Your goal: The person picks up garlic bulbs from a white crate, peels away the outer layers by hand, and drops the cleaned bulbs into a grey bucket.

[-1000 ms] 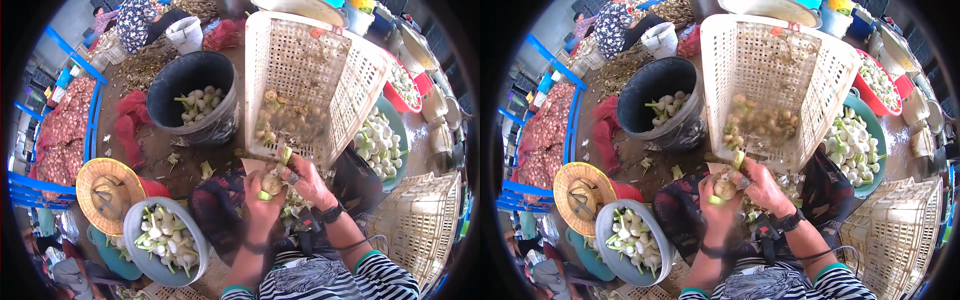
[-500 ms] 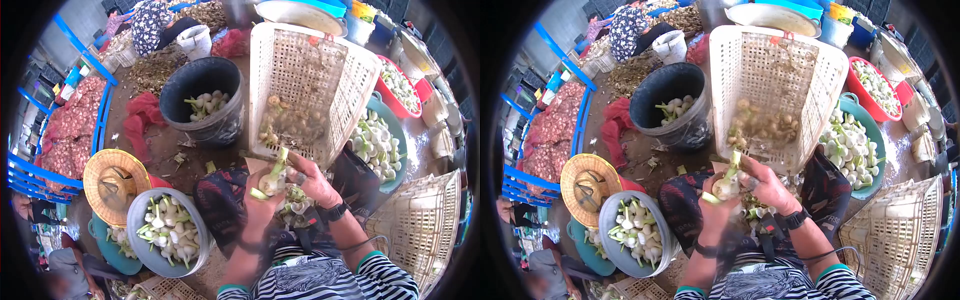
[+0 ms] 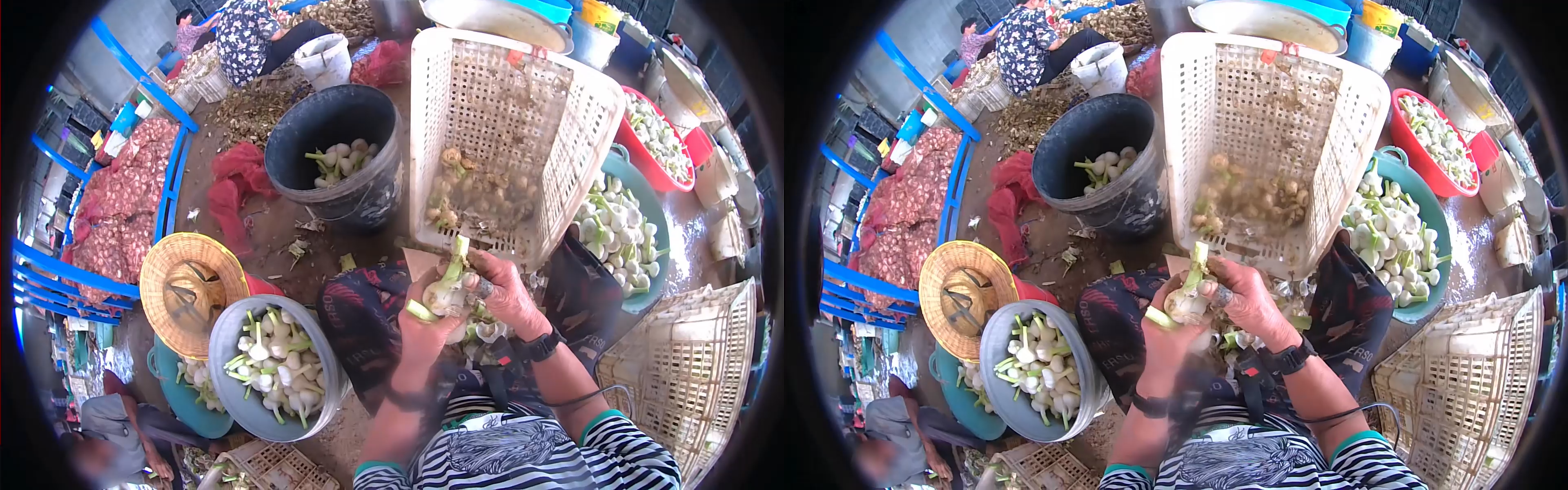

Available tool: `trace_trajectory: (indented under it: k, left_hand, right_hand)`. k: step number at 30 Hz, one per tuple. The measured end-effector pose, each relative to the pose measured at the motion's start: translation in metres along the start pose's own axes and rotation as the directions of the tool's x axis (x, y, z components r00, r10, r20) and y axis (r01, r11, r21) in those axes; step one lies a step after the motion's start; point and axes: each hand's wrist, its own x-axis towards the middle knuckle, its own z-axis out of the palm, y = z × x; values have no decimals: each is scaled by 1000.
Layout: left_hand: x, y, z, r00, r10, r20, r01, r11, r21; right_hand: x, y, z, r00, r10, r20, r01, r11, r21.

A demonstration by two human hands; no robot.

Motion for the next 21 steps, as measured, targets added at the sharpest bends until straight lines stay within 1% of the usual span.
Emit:
trace_trajectory:
  k: [1,4,8,10,11,13,14,16,17,18,19,20,21]
  left_hand:
    - [0,2,2,1000,8,12,-8,1000,-27]
    - [1,-6,0,999,-30,15,30,998,48]
    - [0,-5,-3,989,-120,84,128,988,-91]
    - [0,-12,-9,980,-146,138,166,975,-146]
    - [-3,-10,-10,966,-203,159,240,934,-264]
    - [-5,-2,-12,928,-299,221,370,796,-478]
    - [-6,-1,-13,922,-303,240,382,806,-452]
    - [-7,-1,-14,909,-312,276,403,824,-399]
    - [-8,-5,-15,888,-323,326,457,687,-565]
    - [-11,-13,-18,868,-324,376,495,514,-700]
    - [-14,-21,-21,850,-314,424,514,316,-797]
    - [-13,-31,-24,824,-272,496,560,265,-785]
    - [-12,-42,-27,794,-224,565,606,216,-766]
  right_hand:
    - [0,0,0,999,-39,4,39,998,44]
    - [-2,-5,7,997,54,-54,-51,997,66]
    - [-7,-8,1,998,25,-51,-31,991,-128]
    - [-8,-14,-4,1000,-2,9,4,970,-242]
    - [-9,-17,-5,999,-12,37,23,955,-297]
    - [-10,-23,-3,998,56,-18,-59,945,-323]
    - [-11,-24,-2,995,90,-46,-100,938,-333]
    - [-13,-13,-1,997,8,-73,-29,954,-299]
    - [-13,-9,0,996,-34,-86,9,959,-282]
    - [-15,-6,2,991,11,-131,-33,985,-169]
    - [-16,-6,6,983,63,-171,-73,996,-50]
    - [-17,-5,11,972,117,-205,-105,992,70]
    - [-18,5,14,962,180,-207,-85,912,401]
